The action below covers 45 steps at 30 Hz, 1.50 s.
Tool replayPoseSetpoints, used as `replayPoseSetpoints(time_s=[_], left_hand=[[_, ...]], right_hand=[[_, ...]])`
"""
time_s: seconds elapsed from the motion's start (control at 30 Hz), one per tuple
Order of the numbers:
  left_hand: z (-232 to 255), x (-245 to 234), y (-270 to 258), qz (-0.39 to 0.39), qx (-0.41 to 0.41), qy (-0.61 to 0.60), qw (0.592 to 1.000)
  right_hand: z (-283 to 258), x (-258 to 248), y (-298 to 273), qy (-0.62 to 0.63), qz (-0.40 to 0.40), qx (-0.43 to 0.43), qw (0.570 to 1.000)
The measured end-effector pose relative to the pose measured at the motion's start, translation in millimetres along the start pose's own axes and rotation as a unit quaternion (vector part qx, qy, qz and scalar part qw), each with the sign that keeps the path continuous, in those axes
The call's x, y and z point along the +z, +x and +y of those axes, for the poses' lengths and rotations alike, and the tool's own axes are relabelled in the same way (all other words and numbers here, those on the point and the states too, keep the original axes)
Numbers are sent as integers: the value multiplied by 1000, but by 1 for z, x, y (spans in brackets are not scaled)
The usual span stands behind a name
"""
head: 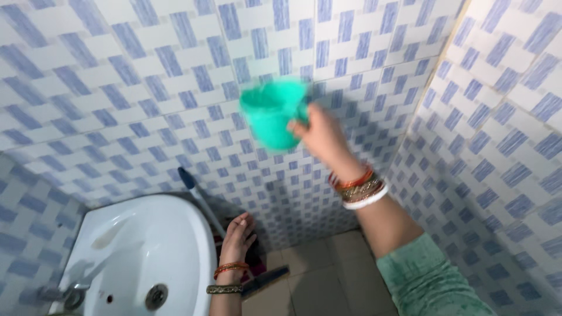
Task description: The person scrubs a tiled wall with a brush, then fills a green cup with water from a tap and pours it onto the wall to rinse the area. The person repeats the filling and pouring process several times.
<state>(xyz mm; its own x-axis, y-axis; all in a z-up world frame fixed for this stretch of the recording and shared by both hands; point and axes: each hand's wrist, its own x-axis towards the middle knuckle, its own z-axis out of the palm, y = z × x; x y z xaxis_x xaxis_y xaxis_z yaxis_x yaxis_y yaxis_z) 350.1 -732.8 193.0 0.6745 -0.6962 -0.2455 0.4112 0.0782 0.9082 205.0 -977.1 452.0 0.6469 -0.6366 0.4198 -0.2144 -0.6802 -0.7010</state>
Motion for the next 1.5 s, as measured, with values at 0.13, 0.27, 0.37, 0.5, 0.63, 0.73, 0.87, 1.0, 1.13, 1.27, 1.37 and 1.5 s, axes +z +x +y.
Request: replayPoseSetpoints(time_s=[0.13, 0.27, 0.37, 0.5, 0.63, 0.73, 0.87, 1.0, 1.13, 1.27, 1.37, 1.5], left_hand=[[-3, 15, 4, -28, -25, 21, 999], [-26, 12, 6, -49, -55, 14, 997], [-43, 8, 8, -33, -75, 15, 997], [-58, 14, 6, -63, -82, 6, 995], [-64, 23, -7, -71, -87, 19, 993], [-69, 30, -18, -75, -100, 30, 992], [-70, 34, -35, -61, -105, 51, 991], [-72, 33, -47, -70, -89, 43, 993], [-72, 35, -59, -57, -93, 54, 993], [-81, 28, -65, -65, -91, 40, 993], [-92, 20, -68, -49, -101, 42, 993], [-101, 14, -68, -44, -100, 15, 994]], right_hand=[[18, -80, 29, 9, 96, 75, 993], [69, -101, 7, 0, 132, 114, 985], [114, -96, -24, -23, 130, 161, 978], [174, -78, -76, 64, 70, 242, 966], [207, -49, -129, 96, 37, 272, 957], [215, -38, -160, 94, 30, 287, 953], [215, -36, -178, 77, 6, 317, 945], [216, -36, -183, 97, -2, 305, 947], [208, -34, -188, 90, 7, 294, 952], [207, -24, -204, 69, -22, 314, 947], [218, -7, -225, -2, -116, 349, 930], [234, 39, -266, -59, -225, 353, 906]])
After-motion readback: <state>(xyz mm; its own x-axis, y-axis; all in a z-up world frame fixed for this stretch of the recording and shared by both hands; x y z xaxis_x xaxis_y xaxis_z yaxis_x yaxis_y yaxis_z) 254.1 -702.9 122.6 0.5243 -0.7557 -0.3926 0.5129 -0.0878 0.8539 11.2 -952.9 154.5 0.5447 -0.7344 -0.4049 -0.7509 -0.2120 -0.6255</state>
